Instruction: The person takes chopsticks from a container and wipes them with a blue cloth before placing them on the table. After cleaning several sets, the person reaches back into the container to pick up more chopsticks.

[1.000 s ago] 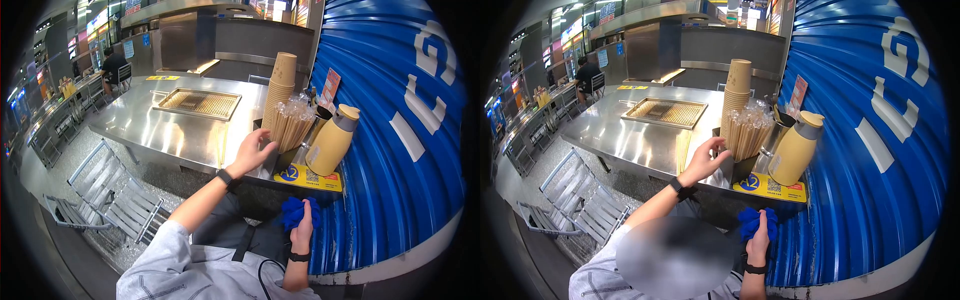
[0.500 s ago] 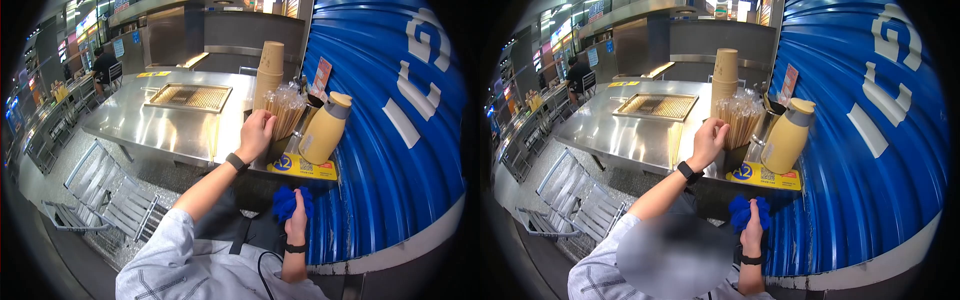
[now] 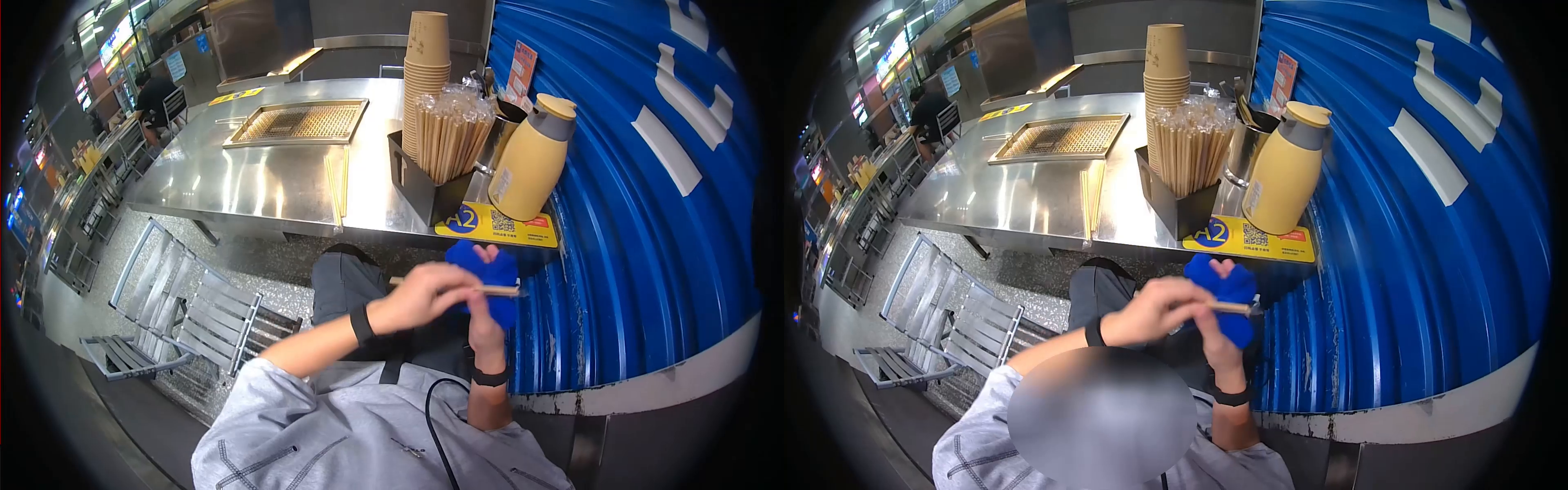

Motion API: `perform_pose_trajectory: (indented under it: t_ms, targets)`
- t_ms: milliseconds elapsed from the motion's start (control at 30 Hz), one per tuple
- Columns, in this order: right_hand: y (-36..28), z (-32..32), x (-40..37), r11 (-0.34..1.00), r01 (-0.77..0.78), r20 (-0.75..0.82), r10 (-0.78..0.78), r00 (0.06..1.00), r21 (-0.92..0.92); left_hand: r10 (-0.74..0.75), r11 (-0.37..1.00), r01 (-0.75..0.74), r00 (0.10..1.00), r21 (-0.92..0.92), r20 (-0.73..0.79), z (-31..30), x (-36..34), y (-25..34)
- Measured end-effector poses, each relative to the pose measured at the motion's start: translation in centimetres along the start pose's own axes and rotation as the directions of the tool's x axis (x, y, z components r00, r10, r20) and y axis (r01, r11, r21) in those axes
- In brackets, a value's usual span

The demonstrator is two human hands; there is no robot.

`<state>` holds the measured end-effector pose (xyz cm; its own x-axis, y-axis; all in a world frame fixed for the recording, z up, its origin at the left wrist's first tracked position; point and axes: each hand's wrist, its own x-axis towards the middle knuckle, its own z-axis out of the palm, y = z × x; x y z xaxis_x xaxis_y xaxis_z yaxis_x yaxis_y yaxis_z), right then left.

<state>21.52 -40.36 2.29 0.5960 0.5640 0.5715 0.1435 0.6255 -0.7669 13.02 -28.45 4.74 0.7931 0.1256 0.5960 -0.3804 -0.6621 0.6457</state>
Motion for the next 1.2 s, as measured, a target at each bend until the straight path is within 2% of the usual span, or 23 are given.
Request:
perform_pose_trajectory:
  t_ms: [33, 67, 100, 200, 233, 267, 367, 467, 533, 600, 633, 667, 767, 867, 900, 967, 1000, 1067, 1133, 1200]
  targets:
    - [0.9, -0.2, -0.2, 0.993, -0.032, -0.031, 0.028, 0.999, -0.113, -0.197, 0.972, 0.196, 0.980, -0.127, 0.006, 0.8, -1.2, -0.3]
    - [1.5, -0.6, -0.3, 0.968, -0.130, -0.072, 0.117, 0.991, -0.216, -0.385, 0.890, 0.382, 0.922, -0.249, 0.038, 1.3, -2.0, -0.2]
    - [2.0, -0.5, -0.6, 0.972, -0.156, -0.121, 0.135, 0.983, -0.178, -0.474, 0.833, 0.472, 0.878, -0.290, 0.068, 1.3, -2.3, -0.1]
    - [2.9, -0.6, -0.6, 0.975, -0.157, -0.265, 0.111, 0.958, -0.160, -0.305, 0.918, 0.273, 0.949, -0.288, -0.075, 2.0, -3.3, -0.1]
    - [3.1, -0.7, -0.5, 0.974, -0.148, -0.311, 0.090, 0.946, -0.170, -0.329, 0.898, 0.260, 0.933, -0.354, -0.149, 2.9, -4.3, -1.2]
    - [3.1, -1.2, -0.2, 0.969, -0.185, -0.382, 0.110, 0.918, -0.166, -0.398, 0.880, 0.354, 0.914, -0.316, -0.084, 2.5, -4.8, -1.8]
    - [3.3, -3.2, 0.5, 0.968, -0.198, -0.494, 0.248, 0.833, 0.153, -0.599, 0.776, 0.598, 0.798, -0.200, 0.065, 0.0, -7.2, -3.1]
    - [3.4, -2.4, 0.1, 0.931, -0.239, -0.407, 0.339, 0.848, 0.278, -0.588, 0.796, 0.576, 0.809, -0.187, -0.011, 0.1, -8.1, -2.8]
    - [3.1, -0.4, -1.2, 0.938, -0.268, -0.191, 0.310, 0.931, 0.218, -0.575, 0.791, 0.534, 0.816, -0.297, -0.064, 1.0, -8.1, -3.2]
    - [3.4, 1.7, -2.1, 0.912, -0.189, -0.008, 0.206, 0.979, 0.365, -0.607, 0.747, 0.539, 0.792, -0.389, -0.069, 1.1, -7.5, -3.2]
    - [3.4, 2.0, -2.5, 0.836, -0.267, 0.052, 0.277, 0.960, 0.480, -0.610, 0.742, 0.513, 0.783, -0.431, -0.118, 1.4, -7.4, -3.6]
    - [2.8, 2.2, -2.4, 0.797, -0.263, 0.048, 0.283, 0.958, 0.544, -0.616, 0.743, 0.521, 0.778, -0.420, -0.125, 0.9, -7.3, -3.5]
    - [1.7, 1.2, -1.5, 0.571, -0.289, 0.234, 0.170, 0.957, 0.769, -0.636, 0.704, 0.522, 0.765, -0.482, -0.101, 0.3, -8.0, -4.2]
    - [1.6, 1.3, -1.3, 0.739, -0.344, 0.103, 0.352, 0.930, 0.580, -0.645, 0.695, 0.530, 0.759, -0.486, -0.095, 0.7, -8.1, -3.6]
    - [2.0, 1.9, -1.3, 0.794, -0.335, 0.003, 0.388, 0.922, 0.507, -0.653, 0.681, 0.540, 0.754, -0.494, -0.075, 1.0, -8.1, -3.2]
    - [3.2, 2.6, -2.1, 0.838, -0.303, -0.082, 0.378, 0.922, 0.454, -0.663, 0.660, 0.556, 0.748, -0.506, -0.043, 1.7, -7.8, -2.3]
    - [3.7, 2.9, -2.5, 0.867, -0.290, -0.106, 0.359, 0.927, 0.405, -0.630, 0.715, 0.535, 0.772, -0.450, -0.084, 1.9, -7.5, -1.8]
    - [4.3, 2.9, -2.8, 0.845, -0.372, -0.157, 0.457, 0.876, 0.384, -0.613, 0.775, 0.576, 0.785, -0.260, -0.090, 1.9, -7.8, -1.9]
    - [5.2, 2.0, -2.8, 0.808, -0.442, -0.170, 0.535, 0.828, 0.390, -0.613, 0.778, 0.587, 0.787, -0.223, -0.069, 1.9, -8.2, -2.0]
    - [4.9, 2.1, -2.2, 0.843, -0.395, -0.237, 0.494, 0.836, 0.365, -0.607, 0.788, 0.592, 0.793, -0.171, -0.051, 1.5, -8.0, -1.6]
